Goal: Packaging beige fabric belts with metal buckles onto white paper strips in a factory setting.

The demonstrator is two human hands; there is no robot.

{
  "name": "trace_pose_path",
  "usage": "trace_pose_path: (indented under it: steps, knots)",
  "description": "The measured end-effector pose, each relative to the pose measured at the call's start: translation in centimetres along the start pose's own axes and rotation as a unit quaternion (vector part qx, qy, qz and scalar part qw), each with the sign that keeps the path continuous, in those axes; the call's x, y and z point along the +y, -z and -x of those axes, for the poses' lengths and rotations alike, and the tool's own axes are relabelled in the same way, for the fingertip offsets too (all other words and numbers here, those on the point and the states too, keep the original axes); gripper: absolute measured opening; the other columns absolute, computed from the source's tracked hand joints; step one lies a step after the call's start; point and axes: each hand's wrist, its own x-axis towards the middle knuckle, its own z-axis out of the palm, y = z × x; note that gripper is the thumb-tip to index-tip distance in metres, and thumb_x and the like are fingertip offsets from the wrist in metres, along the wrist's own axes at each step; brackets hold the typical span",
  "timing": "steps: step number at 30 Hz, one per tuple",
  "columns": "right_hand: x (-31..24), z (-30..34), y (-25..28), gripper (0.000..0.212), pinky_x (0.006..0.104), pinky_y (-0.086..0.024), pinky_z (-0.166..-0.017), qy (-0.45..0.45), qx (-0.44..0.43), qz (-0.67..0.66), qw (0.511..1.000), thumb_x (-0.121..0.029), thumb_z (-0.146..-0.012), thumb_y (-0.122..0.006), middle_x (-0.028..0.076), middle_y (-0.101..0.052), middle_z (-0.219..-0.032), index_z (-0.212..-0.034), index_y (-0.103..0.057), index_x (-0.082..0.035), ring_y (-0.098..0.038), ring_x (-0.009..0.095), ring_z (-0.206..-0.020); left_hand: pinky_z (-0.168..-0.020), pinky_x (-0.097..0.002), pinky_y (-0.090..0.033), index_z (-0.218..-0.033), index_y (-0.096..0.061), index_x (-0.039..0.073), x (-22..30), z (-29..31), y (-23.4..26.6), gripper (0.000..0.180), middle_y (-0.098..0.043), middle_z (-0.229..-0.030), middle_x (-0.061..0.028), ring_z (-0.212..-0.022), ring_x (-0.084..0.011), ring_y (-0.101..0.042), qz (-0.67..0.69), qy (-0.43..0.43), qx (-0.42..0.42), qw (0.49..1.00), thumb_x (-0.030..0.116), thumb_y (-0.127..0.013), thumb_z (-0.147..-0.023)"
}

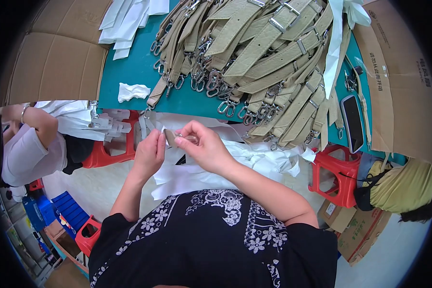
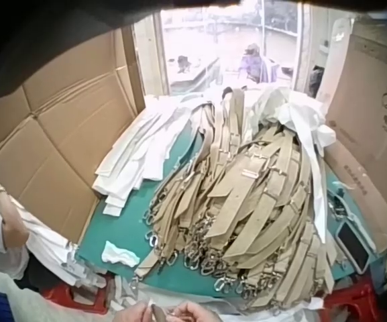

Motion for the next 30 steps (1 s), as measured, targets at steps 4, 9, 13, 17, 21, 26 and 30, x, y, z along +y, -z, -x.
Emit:
trace_pose_path:
  steps: [4, 9, 13, 17, 21, 26, 30]
  knots:
    - [-2.9, 0.2, -1.5, 0.019, 0.0210, -0.045, -0.052, 0.029, 0.034, 0.144, 0.989, -0.016, -0.084, -0.060, 0.004, -0.057, -0.082, -0.081, -0.047, -0.002, -0.053, 0.006, -0.065, -0.053, -0.0482, -0.038, -0.080, -0.041, 0.002, 1.1, 0.4, 1.7, 0.017, -0.052, -0.065, -0.0195, -0.061, -0.0404, -0.051, -0.027, 0.023, -0.005, 0.999, 0.016, -0.042, -0.090]
    - [-4.6, -0.9, -2.7, 0.020, 0.0227, -0.047, -0.050, 0.048, 0.034, 0.133, 0.989, -0.015, -0.083, -0.059, 0.005, -0.057, -0.071, -0.081, -0.045, -0.001, -0.055, 0.008, -0.060, -0.052, -0.0483, -0.037, -0.080, -0.041, 0.002, 1.5, 0.9, 2.7, 0.017, -0.051, -0.065, -0.0201, -0.060, -0.0411, -0.051, -0.038, 0.034, 0.012, 0.999, 0.015, -0.040, -0.091]
    - [-5.7, -1.1, -3.3, 0.021, 0.0228, -0.047, -0.048, 0.076, 0.030, 0.103, 0.991, -0.014, -0.083, -0.059, 0.006, -0.057, -0.068, -0.080, -0.044, 0.000, -0.058, 0.009, -0.059, -0.050, -0.0445, -0.036, -0.078, -0.041, 0.001, 1.9, 1.1, 2.4, 0.020, -0.047, -0.060, -0.0192, -0.057, -0.0402, -0.048, -0.012, 0.020, 0.061, 0.998, 0.016, -0.040, -0.092]
    - [-7.3, -2.5, -4.1, 0.021, 0.0234, -0.047, -0.047, 0.094, 0.021, 0.163, 0.982, -0.013, -0.082, -0.059, 0.007, -0.057, -0.067, -0.080, -0.043, 0.000, -0.059, 0.010, -0.056, -0.051, -0.0454, -0.037, -0.078, -0.043, 0.003, 1.4, 0.8, 4.8, 0.019, -0.049, -0.063, -0.0192, -0.059, -0.0401, -0.050, -0.064, -0.011, 0.116, 0.991, 0.015, -0.038, -0.092]
    - [-12.3, -4.2, -6.0, 0.019, 0.0239, -0.046, -0.045, 0.104, -0.045, 0.131, 0.985, -0.013, -0.079, -0.058, 0.007, -0.058, -0.062, -0.078, -0.045, 0.001, -0.058, 0.011, -0.053, -0.050, -0.0415, -0.037, -0.077, -0.043, 0.001, 3.2, -0.1, 11.0, 0.024, -0.048, -0.063, -0.0191, -0.059, -0.0386, -0.050, -0.027, 0.068, 0.101, 0.992, 0.019, -0.037, -0.093]
    - [-15.3, -6.0, -8.5, 0.019, 0.0275, -0.046, -0.049, 0.197, -0.130, 0.266, 0.935, -0.014, -0.073, -0.058, 0.010, -0.058, -0.054, -0.072, -0.050, 0.004, -0.059, 0.015, -0.051, -0.057, -0.0376, -0.042, -0.083, -0.049, 0.000, 2.3, 1.2, 12.6, 0.016, -0.053, -0.070, -0.0187, -0.067, -0.0354, -0.055, -0.082, -0.012, 0.099, 0.992, 0.009, -0.036, -0.088]
    - [-16.2, -8.2, -9.3, 0.020, 0.0318, -0.048, -0.055, 0.215, -0.152, 0.362, 0.894, -0.012, -0.068, -0.055, 0.014, -0.059, -0.054, -0.072, -0.055, 0.008, -0.061, 0.023, -0.055, -0.058, -0.0333, -0.042, -0.084, -0.052, 0.000, 1.5, 0.4, 13.4, 0.019, -0.057, -0.072, -0.0139, -0.063, -0.0274, -0.055, -0.011, 0.074, 0.066, 0.995, 0.007, -0.035, -0.088]
